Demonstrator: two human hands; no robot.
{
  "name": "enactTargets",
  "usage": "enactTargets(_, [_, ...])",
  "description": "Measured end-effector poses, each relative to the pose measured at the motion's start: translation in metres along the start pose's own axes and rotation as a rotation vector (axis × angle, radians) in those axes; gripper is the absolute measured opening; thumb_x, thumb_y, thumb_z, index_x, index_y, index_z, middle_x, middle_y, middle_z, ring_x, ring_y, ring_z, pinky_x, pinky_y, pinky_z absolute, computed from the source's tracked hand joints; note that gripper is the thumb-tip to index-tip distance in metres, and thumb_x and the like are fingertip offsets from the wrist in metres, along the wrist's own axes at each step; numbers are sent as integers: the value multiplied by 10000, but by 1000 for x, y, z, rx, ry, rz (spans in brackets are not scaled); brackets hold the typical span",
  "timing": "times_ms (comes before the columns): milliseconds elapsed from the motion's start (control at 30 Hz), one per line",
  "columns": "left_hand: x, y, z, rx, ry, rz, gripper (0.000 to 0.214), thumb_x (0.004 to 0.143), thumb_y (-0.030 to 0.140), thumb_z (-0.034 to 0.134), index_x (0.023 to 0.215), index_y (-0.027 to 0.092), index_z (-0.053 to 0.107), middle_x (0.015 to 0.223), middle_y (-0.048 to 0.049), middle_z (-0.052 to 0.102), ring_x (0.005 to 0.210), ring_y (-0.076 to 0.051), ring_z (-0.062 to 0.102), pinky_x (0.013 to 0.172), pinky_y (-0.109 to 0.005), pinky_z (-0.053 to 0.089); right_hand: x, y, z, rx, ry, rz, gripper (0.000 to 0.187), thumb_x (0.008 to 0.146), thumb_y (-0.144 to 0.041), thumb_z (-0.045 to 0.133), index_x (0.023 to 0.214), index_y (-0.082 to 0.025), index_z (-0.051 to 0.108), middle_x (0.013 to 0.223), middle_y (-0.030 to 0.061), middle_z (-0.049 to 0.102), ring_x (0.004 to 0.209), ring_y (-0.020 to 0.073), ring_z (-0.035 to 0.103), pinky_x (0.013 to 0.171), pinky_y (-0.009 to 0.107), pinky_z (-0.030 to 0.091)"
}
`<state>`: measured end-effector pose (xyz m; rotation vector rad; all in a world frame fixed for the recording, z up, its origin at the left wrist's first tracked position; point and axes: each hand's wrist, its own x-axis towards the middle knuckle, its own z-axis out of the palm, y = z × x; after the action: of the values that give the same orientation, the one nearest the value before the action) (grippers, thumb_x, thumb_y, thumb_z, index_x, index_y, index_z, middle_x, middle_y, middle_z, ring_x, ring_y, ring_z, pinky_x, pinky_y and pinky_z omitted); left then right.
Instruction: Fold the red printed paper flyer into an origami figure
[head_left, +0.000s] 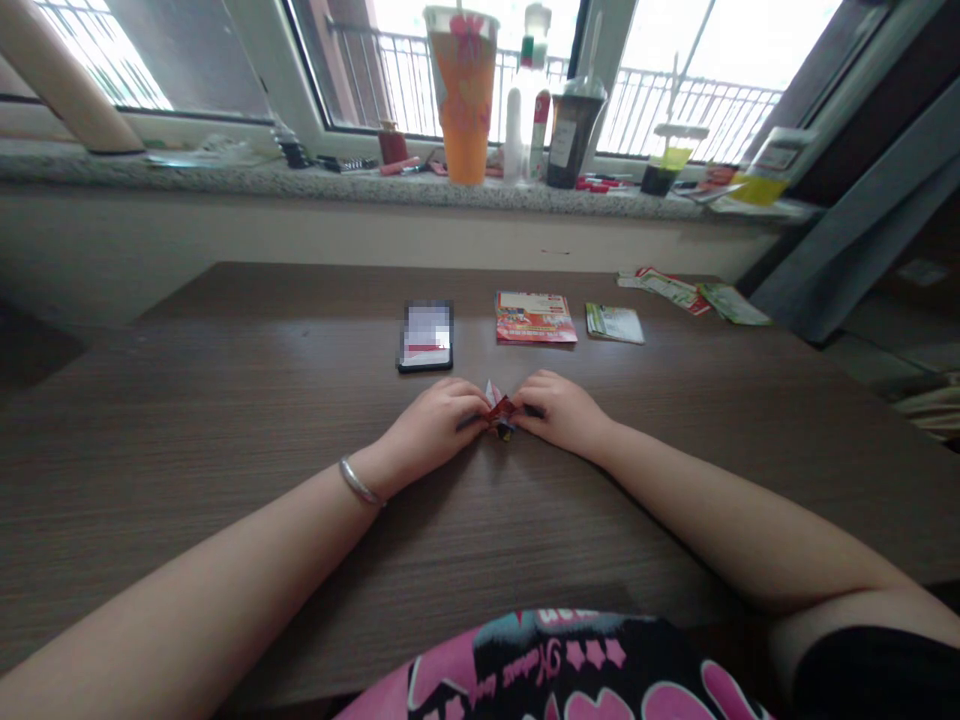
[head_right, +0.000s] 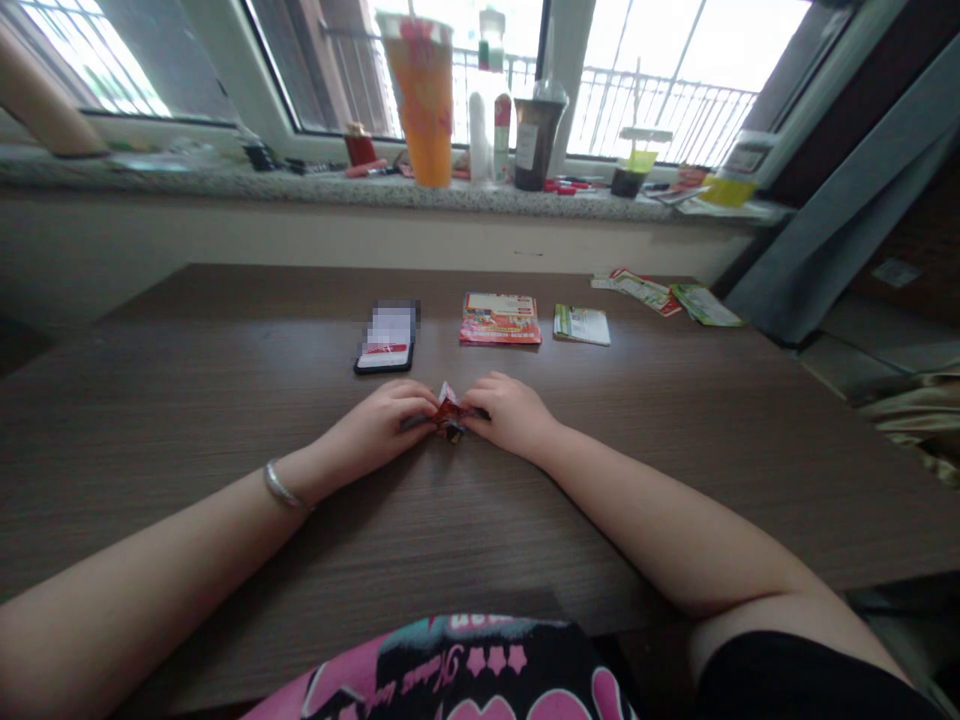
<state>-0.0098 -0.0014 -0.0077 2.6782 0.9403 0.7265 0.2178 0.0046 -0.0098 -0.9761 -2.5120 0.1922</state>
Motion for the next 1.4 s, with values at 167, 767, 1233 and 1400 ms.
enactTargets(167, [-1,-1,-3,58,-18,18,95,884,206,585,877,178,676,968,-57,680,915,-190,595,862,-336,474,-1,-1,-1,-100,-10,-40,153,911,-286,544,923,-207,675,864,43,663,841,179,552,723,279,396])
enactTargets(767, [-3,1,-10,160,-110,69,197,927,222,515,933,224,712,950,-54,671,915,-177,595,825,-299,485,-3,-3,-7,-84,-68,-123,247,869,-152,529,980,-265,720,956,38,670,885,180,577,788,288,445])
enactTargets(1233, [-3,0,-14,211,-170,107,214,944,304,507,955,220,704,969,-57,666,918,-172,611,829,-282,490,-2,-12,-19,-155,-140,-114,194,797,-197,572,919,-232,719,952,31,688,848,190,586,739,295,447])
enactTargets(1400, [-3,-3,-19,91,-189,86,189,922,282,535,942,212,710,1026,-60,683,966,-173,622,873,-299,495,-4,-7,-20,-94,-137,-130,174,793,-205,580,890,-226,724,958,27,703,867,187,605,783,299,467])
